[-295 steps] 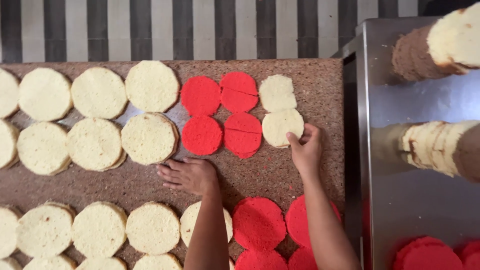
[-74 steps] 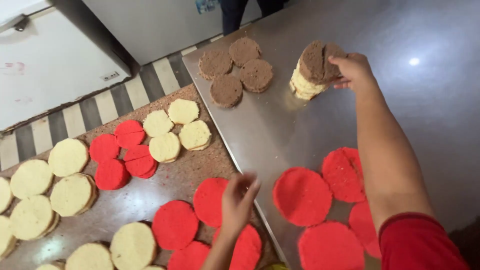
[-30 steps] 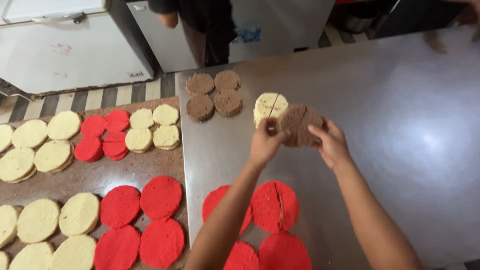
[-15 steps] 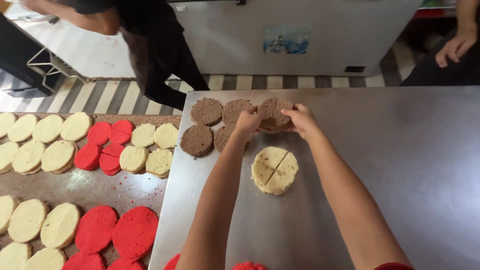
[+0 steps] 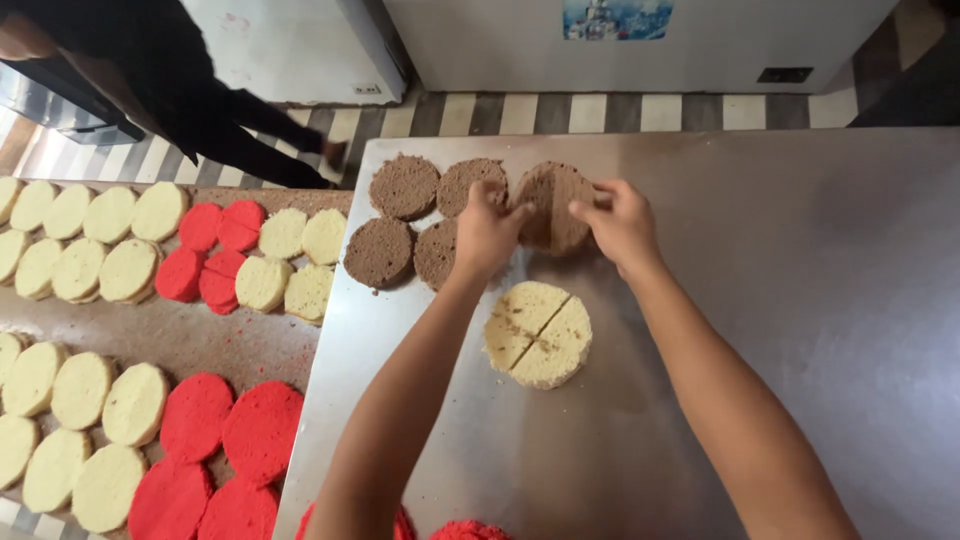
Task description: The person picks up round cake slices in yellow, red and brown from the work table and stacks them by color into tall piles on trays, working one slice at a time down the rows. At the end they carry a red bucket of cake trimmings and place a lid on it.
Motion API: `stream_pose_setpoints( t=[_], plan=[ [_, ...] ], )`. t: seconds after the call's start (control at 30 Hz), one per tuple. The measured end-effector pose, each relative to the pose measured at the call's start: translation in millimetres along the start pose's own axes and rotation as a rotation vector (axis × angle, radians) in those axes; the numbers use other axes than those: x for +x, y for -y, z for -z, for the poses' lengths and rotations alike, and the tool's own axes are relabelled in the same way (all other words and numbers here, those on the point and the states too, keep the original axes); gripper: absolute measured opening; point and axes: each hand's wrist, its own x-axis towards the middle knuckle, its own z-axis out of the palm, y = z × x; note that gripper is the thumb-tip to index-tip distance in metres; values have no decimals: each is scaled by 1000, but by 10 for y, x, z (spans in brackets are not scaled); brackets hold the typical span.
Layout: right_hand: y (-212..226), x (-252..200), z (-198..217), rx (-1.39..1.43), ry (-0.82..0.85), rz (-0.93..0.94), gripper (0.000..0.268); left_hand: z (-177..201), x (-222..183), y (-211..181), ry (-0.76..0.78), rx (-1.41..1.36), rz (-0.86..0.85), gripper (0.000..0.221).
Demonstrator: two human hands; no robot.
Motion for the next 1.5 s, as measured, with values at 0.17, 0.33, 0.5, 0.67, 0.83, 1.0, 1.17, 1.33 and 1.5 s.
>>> stream_pose_setpoints(
  t=[0.17,0.33,0.5,0.67,0.83,1.0,1.17,1.33,1.5],
  plan=[
    [-33,-535,98,-8,109,-145,50,49,-259,267,159,76,40,47],
    [-413,-432,-141,-260,-6,-25,44,174,-224,179,254,200,113,38],
    [-611,-390,-266,-354,-59,105,42,54,-141,389,218,339,6,37],
    [-281,-797,97,-503,-144,235,49,115,-406,498,121,299,21,43],
    [-239,-1408,134,103,237,-187,55,-36,-812,937,419,-416,293,90],
    [-366,-1674,229,29,158,-209,53,-39,-1209,876,359,-333,283,84],
    [-468,-1421,264,-124,174,-196,41,-4,-1215,675,126,-164,177,59],
    [-428,-921,-32,202,129,-119,56,-249,-444,782,-43,272,-543,48],
    [-700,-705,-226,81,183,-192,50,49,-583,332,234,475,-270,40]
  ],
)
